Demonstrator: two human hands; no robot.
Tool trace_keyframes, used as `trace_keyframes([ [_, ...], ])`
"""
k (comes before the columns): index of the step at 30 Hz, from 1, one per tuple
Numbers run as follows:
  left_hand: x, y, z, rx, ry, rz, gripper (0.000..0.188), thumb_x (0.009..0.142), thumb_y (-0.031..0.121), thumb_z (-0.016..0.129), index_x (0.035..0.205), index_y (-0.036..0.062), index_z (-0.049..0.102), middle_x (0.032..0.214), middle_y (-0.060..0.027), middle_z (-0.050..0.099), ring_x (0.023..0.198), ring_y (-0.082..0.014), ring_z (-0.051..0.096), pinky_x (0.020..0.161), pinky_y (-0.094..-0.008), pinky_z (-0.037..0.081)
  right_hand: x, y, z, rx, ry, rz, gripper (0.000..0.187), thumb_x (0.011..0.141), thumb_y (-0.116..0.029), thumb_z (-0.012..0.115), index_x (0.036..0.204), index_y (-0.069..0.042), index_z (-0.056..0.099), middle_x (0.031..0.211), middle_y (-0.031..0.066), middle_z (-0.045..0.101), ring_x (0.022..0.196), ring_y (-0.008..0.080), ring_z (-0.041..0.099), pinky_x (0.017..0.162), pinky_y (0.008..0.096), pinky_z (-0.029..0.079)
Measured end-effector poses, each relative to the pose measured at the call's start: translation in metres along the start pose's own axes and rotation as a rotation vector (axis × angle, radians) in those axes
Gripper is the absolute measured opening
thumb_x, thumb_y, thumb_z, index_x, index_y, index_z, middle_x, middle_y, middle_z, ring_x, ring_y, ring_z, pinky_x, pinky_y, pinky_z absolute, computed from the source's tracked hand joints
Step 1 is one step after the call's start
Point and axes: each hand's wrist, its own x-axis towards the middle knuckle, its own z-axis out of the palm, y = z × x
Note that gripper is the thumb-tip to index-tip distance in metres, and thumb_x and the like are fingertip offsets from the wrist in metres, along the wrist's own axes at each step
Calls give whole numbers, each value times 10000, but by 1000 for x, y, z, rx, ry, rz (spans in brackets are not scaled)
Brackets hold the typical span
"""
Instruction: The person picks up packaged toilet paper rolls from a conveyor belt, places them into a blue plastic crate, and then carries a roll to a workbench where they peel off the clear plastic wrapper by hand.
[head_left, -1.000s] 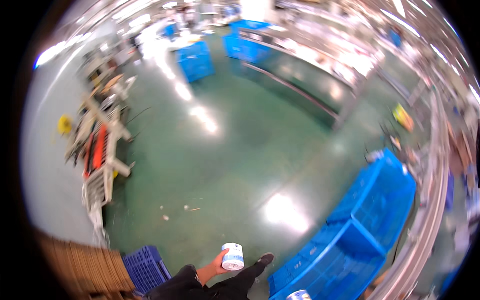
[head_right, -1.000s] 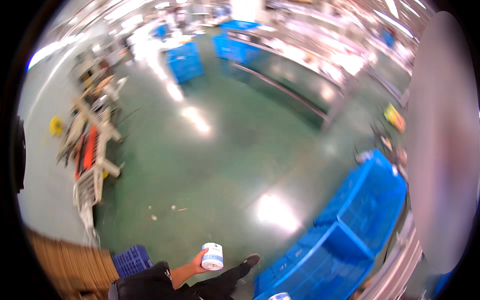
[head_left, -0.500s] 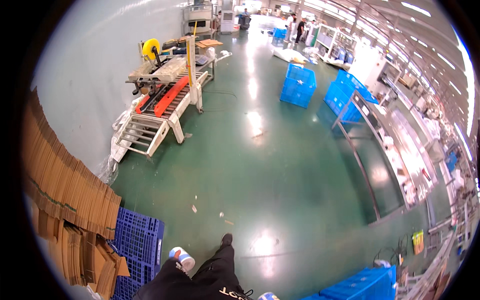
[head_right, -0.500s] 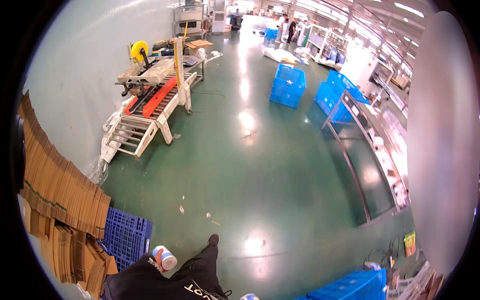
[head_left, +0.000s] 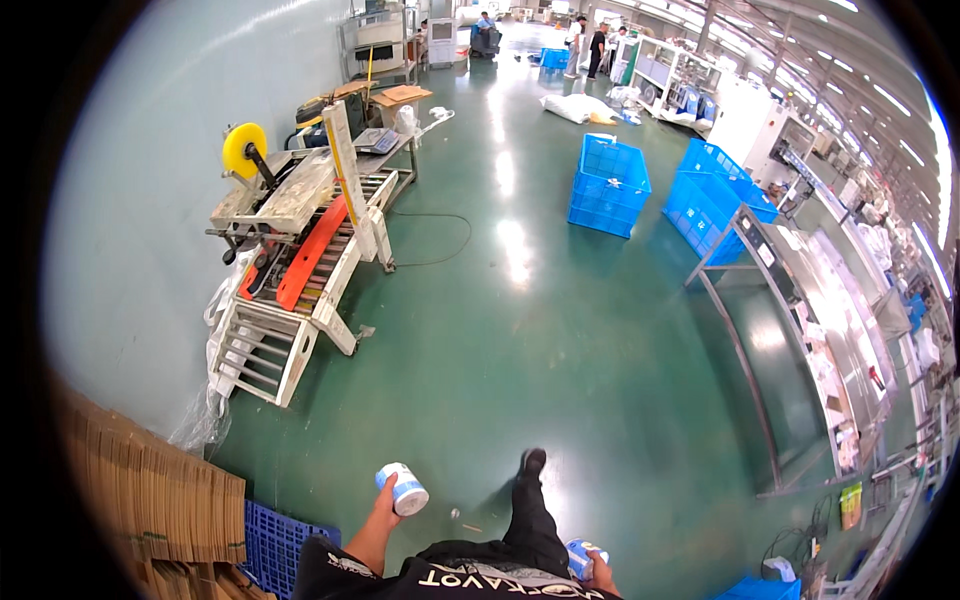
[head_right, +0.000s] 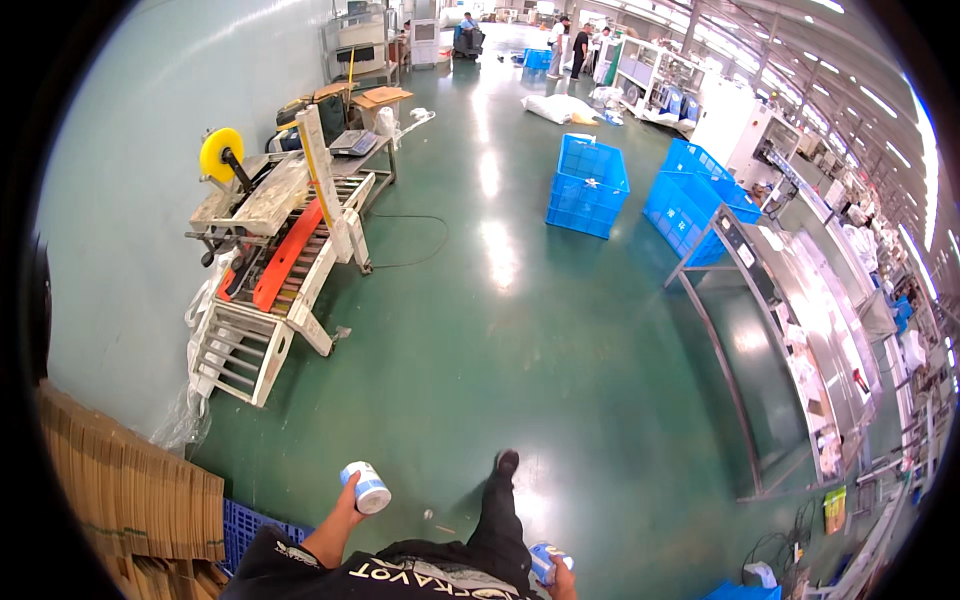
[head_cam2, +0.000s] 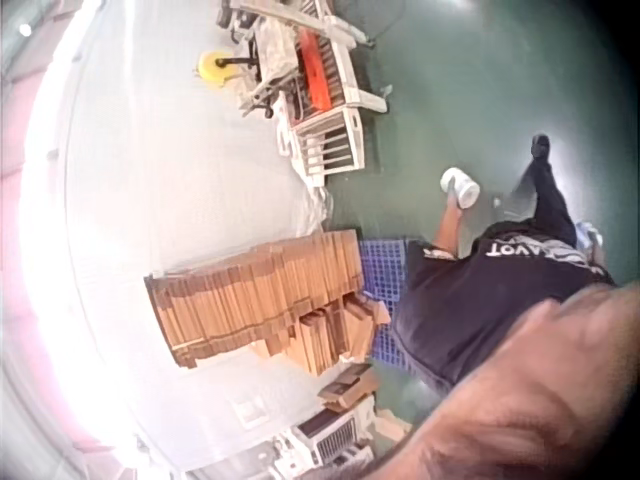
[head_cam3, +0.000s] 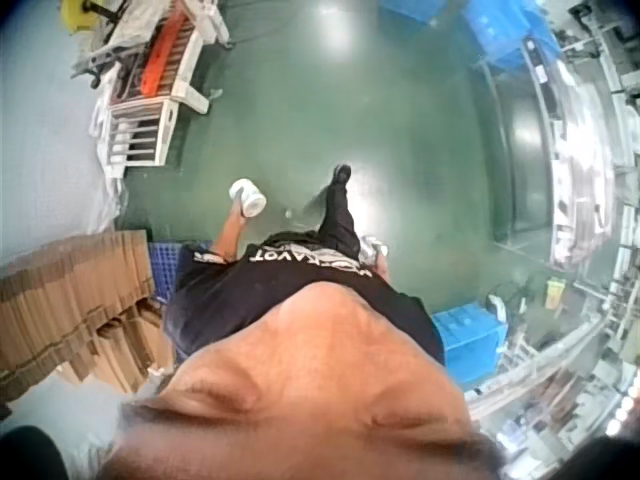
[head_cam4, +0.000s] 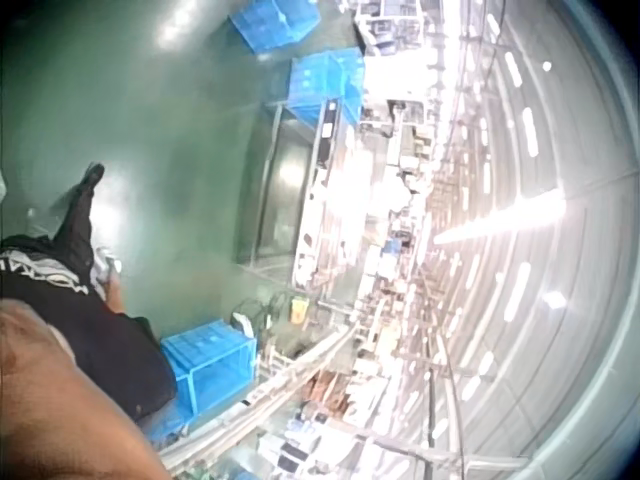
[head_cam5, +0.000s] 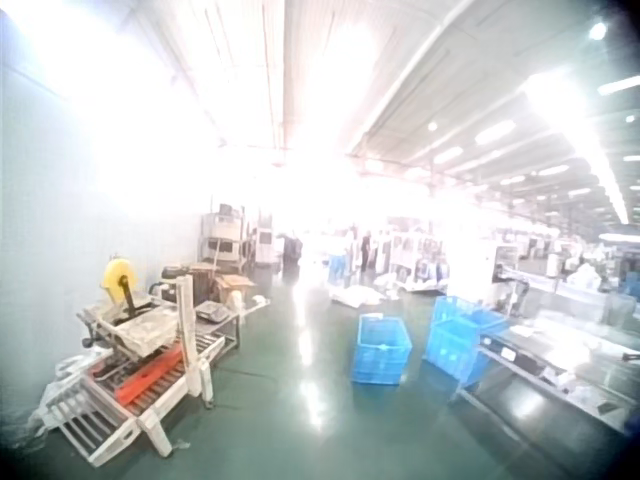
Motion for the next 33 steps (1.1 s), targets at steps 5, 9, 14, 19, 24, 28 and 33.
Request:
trace_keyframes([
  [5, 72, 53, 129, -132, -9, 76, 640, 875, 531, 653, 1354, 141, 484, 1176, -132, 637, 1049, -350, 651, 924, -576, 515, 102, -183, 108, -111, -186, -128, 631, 754, -309, 729, 1302, -56, 546, 1259, 169, 596, 1078, 389, 618, 874, 611, 494],
  [9, 78, 89, 164, -378, 154, 67, 671, 842, 577, 664, 1321, 139, 494, 1138, -120, 639, 1006, -346, 661, 897, -565, 533, 117, -372, 269, -589, -26, -270, 599, 694, -305, 820, 1196, -48, 618, 1121, 150, 641, 923, 336, 663, 699, 560, 559],
  [14, 173, 97, 227, -481, 206, 79, 654, 834, 613, 640, 1274, 147, 510, 1083, -135, 651, 972, -354, 664, 891, -561, 539, 140, -612, 486, -642, -143, -654, 782, 651, -292, 851, 1258, 51, 496, 1122, 195, 619, 908, 333, 668, 622, 487, 593],
  [19, 276, 175, 324, -577, 443, 59, 625, 839, 551, 683, 1284, 140, 527, 1161, -136, 637, 1036, -345, 649, 918, -529, 540, 119, -751, 669, -655, -261, -717, 719, 708, -288, 804, 1265, 8, 459, 1093, 171, 631, 874, 295, 682, 613, 462, 592],
  [24, 425, 409, 465, -506, 212, 183, 694, 844, 492, 713, 1354, 80, 483, 1189, -158, 626, 1010, -340, 672, 875, -527, 567, 142, -820, 746, -716, -87, -488, 645, 703, -338, 783, 1208, 8, 579, 1052, 166, 662, 824, 294, 687, 541, 438, 559],
  [28, 498, 615, 590, -285, 208, 361, 711, 840, 444, 738, 1368, 36, 492, 1222, -130, 634, 1042, -283, 668, 913, -446, 538, 168, -862, 816, -733, -37, -265, 721, 638, -361, 831, 1203, 8, 577, 1079, 200, 642, 849, 356, 673, 559, 487, 540],
  [33, 569, 765, 689, -267, 242, 457, 703, 838, 438, 741, 1330, -7, 509, 1167, -134, 660, 1031, -279, 671, 909, -449, 541, 231, -973, 962, -911, -98, -264, 705, 636, -360, 833, 1209, -40, 577, 1060, 156, 659, 792, 328, 674, 536, 477, 518],
])
